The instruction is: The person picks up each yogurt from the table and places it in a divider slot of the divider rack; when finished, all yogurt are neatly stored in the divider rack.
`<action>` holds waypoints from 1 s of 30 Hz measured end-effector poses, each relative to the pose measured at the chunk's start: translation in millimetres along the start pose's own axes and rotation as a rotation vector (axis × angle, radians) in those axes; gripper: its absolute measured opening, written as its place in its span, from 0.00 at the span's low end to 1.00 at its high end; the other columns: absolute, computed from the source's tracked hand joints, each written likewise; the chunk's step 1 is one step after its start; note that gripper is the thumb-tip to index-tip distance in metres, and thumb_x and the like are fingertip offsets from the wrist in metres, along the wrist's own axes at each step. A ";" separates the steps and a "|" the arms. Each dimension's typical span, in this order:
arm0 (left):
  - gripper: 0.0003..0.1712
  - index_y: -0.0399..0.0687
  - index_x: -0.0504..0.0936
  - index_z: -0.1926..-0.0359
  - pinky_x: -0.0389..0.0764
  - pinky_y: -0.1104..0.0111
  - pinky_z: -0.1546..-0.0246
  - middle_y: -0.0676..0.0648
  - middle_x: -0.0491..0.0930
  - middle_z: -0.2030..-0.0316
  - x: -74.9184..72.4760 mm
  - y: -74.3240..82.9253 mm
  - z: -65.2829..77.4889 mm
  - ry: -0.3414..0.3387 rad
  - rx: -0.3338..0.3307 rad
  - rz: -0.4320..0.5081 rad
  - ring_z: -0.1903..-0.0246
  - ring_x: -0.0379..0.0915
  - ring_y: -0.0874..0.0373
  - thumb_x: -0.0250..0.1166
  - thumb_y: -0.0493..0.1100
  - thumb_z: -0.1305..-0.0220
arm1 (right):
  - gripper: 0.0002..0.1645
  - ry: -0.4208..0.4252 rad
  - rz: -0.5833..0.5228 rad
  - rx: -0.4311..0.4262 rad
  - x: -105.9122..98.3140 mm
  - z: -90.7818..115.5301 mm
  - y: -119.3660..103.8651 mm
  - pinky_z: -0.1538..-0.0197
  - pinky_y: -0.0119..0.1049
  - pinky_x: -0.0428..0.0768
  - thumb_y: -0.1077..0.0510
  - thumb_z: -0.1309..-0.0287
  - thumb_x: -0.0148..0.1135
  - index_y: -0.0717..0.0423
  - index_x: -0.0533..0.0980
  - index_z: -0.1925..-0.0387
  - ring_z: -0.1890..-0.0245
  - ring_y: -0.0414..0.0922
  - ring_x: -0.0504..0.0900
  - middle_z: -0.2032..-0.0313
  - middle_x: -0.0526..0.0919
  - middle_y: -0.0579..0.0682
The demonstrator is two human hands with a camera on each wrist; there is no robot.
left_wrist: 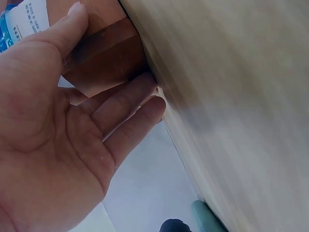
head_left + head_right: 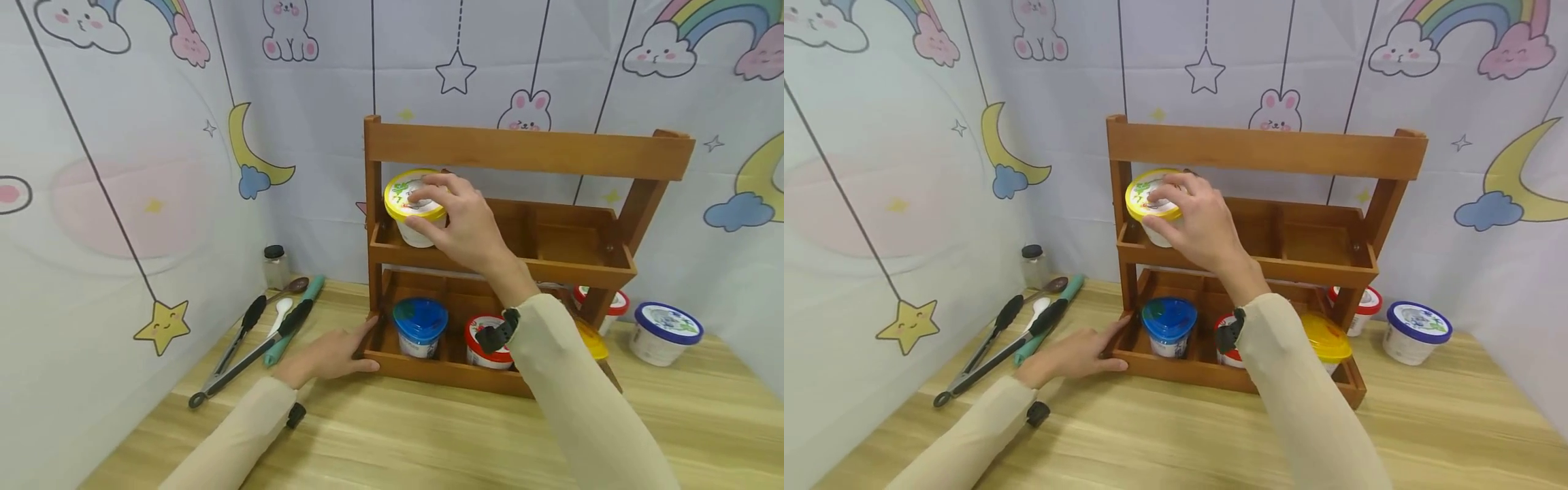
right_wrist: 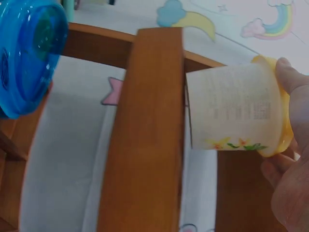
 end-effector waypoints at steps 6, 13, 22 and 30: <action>0.52 0.38 0.53 0.23 0.76 0.52 0.45 0.31 0.81 0.49 -0.4 -3.3 0.3 -0.004 -0.011 -0.045 0.54 0.81 0.40 0.64 0.62 0.34 | 0.19 0.013 -0.009 0.003 18.8 -6.4 3.5 0.38 0.55 0.70 0.46 0.39 0.70 0.52 0.82 0.51 0.40 0.55 0.72 0.41 0.77 0.55; 0.52 0.38 0.52 0.22 0.78 0.54 0.48 0.37 0.84 0.63 2.2 2.5 0.2 -0.018 0.006 -0.046 0.67 0.79 0.52 0.64 0.62 0.33 | 0.21 -0.026 0.011 0.053 32.5 2.7 13.4 0.39 0.55 0.71 0.46 0.39 0.70 0.52 0.81 0.50 0.40 0.56 0.74 0.40 0.76 0.55; 0.52 0.37 0.53 0.23 0.78 0.54 0.47 0.35 0.84 0.55 -3.7 10.5 -3.1 -0.010 0.017 -0.040 0.63 0.81 0.49 0.63 0.62 0.33 | 0.23 -0.009 -0.035 0.114 33.2 22.0 37.9 0.38 0.54 0.72 0.45 0.39 0.70 0.49 0.79 0.46 0.36 0.55 0.69 0.35 0.72 0.53; 0.52 0.38 0.52 0.23 0.77 0.54 0.47 0.34 0.83 0.54 -1.1 3.0 -2.2 -0.029 -0.011 -0.043 0.62 0.81 0.48 0.63 0.63 0.33 | 0.27 -0.119 0.070 0.072 44.4 28.8 29.3 0.31 0.63 0.58 0.48 0.37 0.68 0.47 0.73 0.38 0.28 0.61 0.59 0.27 0.63 0.53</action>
Point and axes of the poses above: each hand's wrist, its own z-axis away from the middle knuckle, its own x-axis out of the palm, y = z × x, the point moved 9 cm from there along -z, towards the middle knuckle
